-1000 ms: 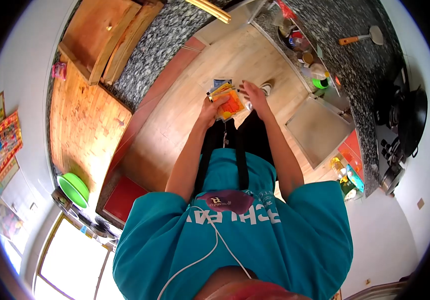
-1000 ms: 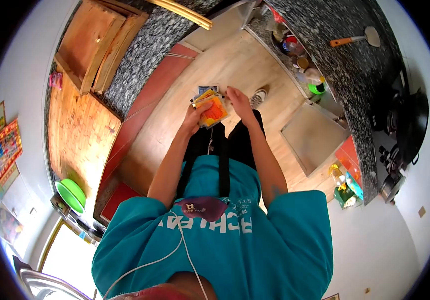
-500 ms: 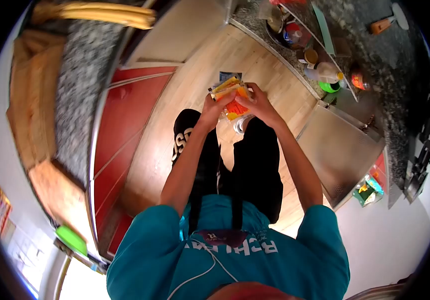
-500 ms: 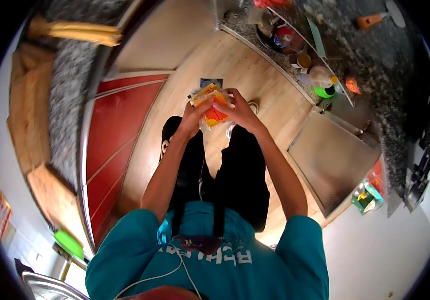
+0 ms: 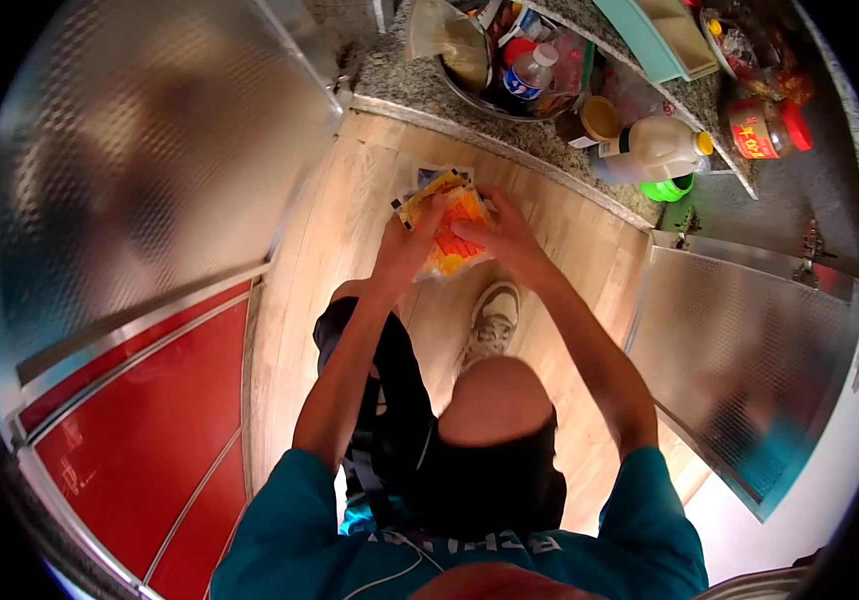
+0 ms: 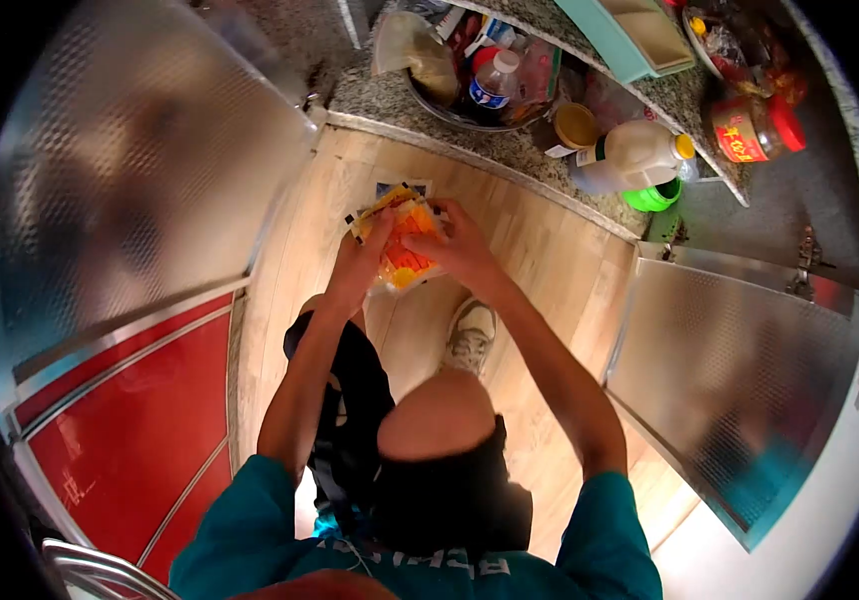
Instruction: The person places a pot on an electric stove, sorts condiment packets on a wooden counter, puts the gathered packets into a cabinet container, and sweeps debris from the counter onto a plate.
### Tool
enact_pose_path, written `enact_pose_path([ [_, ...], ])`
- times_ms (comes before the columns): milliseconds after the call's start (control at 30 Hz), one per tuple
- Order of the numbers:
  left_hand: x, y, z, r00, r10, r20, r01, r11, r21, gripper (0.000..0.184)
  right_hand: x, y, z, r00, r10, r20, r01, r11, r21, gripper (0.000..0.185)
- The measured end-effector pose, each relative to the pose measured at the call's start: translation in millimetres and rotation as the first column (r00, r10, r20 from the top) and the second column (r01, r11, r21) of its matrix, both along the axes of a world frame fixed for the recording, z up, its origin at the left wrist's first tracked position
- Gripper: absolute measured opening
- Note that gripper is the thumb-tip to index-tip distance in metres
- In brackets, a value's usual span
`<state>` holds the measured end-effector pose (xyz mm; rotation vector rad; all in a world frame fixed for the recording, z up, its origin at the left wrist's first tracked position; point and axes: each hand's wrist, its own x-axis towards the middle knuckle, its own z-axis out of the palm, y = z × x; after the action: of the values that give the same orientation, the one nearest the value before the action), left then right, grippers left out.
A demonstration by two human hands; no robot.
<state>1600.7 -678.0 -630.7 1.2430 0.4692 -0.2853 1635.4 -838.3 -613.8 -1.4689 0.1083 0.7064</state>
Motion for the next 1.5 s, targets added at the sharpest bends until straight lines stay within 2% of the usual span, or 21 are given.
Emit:
enact_pose_path([
  [133,22.1,-9.5,-45.9,0.996,-0.042,0.084,0.027,0.983,0.18,0.054,5.0,-6.5,-49.5,0.994,-0.112,0.005,0.112,0.992,0.053,0.066],
  [267,56.6,-8.6,-47.8,0.972,-0.065,0.224,-0.003,0.957,0.289,0.055,26.4,-2.7,-61.3,0.976,-0.216,-0.008,0.216,0.973,0.082,0.065],
  [367,106.2,-3.8,-37.2,0.992,0.002,0.13,-0.081,0.795,0.602,0.057,64.9,9.8,-41.0,0.951,-0.31,0.015,0.308,0.948,0.074,0.066],
  [400,123.9,-1.7,-30.7,0.991,0.003,0.137,-0.086,0.792,0.605,0.057,78.5,14.0,-35.5,0.921,-0.389,-0.014,0.389,0.92,0.047,0.067],
  [467,156.0,3.1,-19.6,0.888,-0.147,0.436,0.005,0.951,0.309,0.059,112.2,14.4,-56.2,0.92,-0.391,-0.013,0.39,0.915,0.104,0.063],
  [533,185.9,6.7,-13.4,0.943,-0.22,0.25,0.143,0.945,0.293,0.056,137.9,10.6,-74.0,0.896,-0.388,-0.217,0.442,0.833,0.333,0.045],
  [567,201.7,14.0,-28.9,0.926,-0.319,0.203,0.293,0.944,0.151,0.054,141.3,11.1,-78.9,0.89,-0.391,-0.236,0.451,0.834,0.318,0.045],
  [600,204.7,13.0,-21.0,0.912,-0.36,0.197,0.339,0.931,0.134,0.058,146.8,14.0,-78.5,0.855,-0.42,-0.305,0.509,0.794,0.333,0.041],
  [700,213.4,8.6,-25.7,0.909,-0.369,0.193,0.343,0.926,0.155,0.06,163.6,12.9,-81.4,0.82,-0.448,-0.357,0.559,0.76,0.331,0.036],
  [767,214.7,5.4,-31.9,0.928,-0.277,0.251,0.245,0.958,0.153,0.059,170.4,9.9,-85.0,0.821,-0.451,-0.35,0.555,0.773,0.308,0.035],
  [833,209.8,1.4,-25.7,0.92,-0.269,0.286,0.227,0.959,0.173,0.055,177.9,8.7,-76.8,0.794,-0.463,-0.393,0.563,0.805,0.189,0.034],
  [900,211.2,-2.1,-23.9,0.91,-0.254,0.328,0.197,0.961,0.196,0.052,181.7,-0.8,-93.8,0.792,-0.464,-0.397,0.583,0.77,0.261,0.037],
  [1000,221.6,-11.0,-31.5,0.881,-0.368,0.298,0.286,0.915,0.285,0.042,179.4,-15.8,-93.9,0.777,-0.474,-0.414,0.611,0.727,0.314,0.04],
  [1067,236.1,-16.3,-38.7,0.842,-0.528,0.112,0.305,0.637,0.708,0.039,178.6,-23.2,-93.8,0.837,-0.451,-0.311,0.531,0.807,0.258,0.039],
  [1100,242.9,-13.2,-43.9,0.824,-0.549,0.14,0.298,0.63,0.717,0.04,174.1,-16.4,-74.6,0.816,-0.513,-0.266,0.565,0.805,0.179,0.042],
  [1200,254.8,-13.3,-51.9,0.902,-0.43,0.028,0.355,0.777,0.521,0.037,163.0,-16.2,-66.1,0.863,-0.475,-0.171,0.499,0.854,0.145,0.046],
  [1267,255.0,-13.2,-55.3,0.906,-0.424,0.006,0.356,0.768,0.532,0.032,152.5,-19.0,-59.8,0.879,-0.462,-0.12,0.475,0.872,0.115,0.047],
  [1333,246.2,-12.0,-54.0,0.916,-0.383,0.116,0.289,0.834,0.47,0.03,147.2,-21.4,-59.9,0.812,-0.579,-0.073,0.581,0.813,0.021,0.046],
  [1433,226.6,-5.5,-39.1,0.903,-0.397,0.166,0.332,0.887,0.321,0.039,146.4,-28.9,-56.4,0.841,-0.541,0.004,0.539,0.836,-0.107,0.037],
  [1467,224.9,-1.9,-39.2,0.9,-0.406,0.162,0.342,0.885,0.316,0.039,154.1,-31.0,-61.6,0.835,-0.55,0.001,0.546,0.83,-0.113,0.037],
  [1500,221.2,3.8,-42.4,0.861,-0.434,0.264,0.383,0.896,0.224,0.044,166.7,-33.7,-69.8,0.834,-0.518,-0.191,0.537,0.841,0.064,0.032],
])
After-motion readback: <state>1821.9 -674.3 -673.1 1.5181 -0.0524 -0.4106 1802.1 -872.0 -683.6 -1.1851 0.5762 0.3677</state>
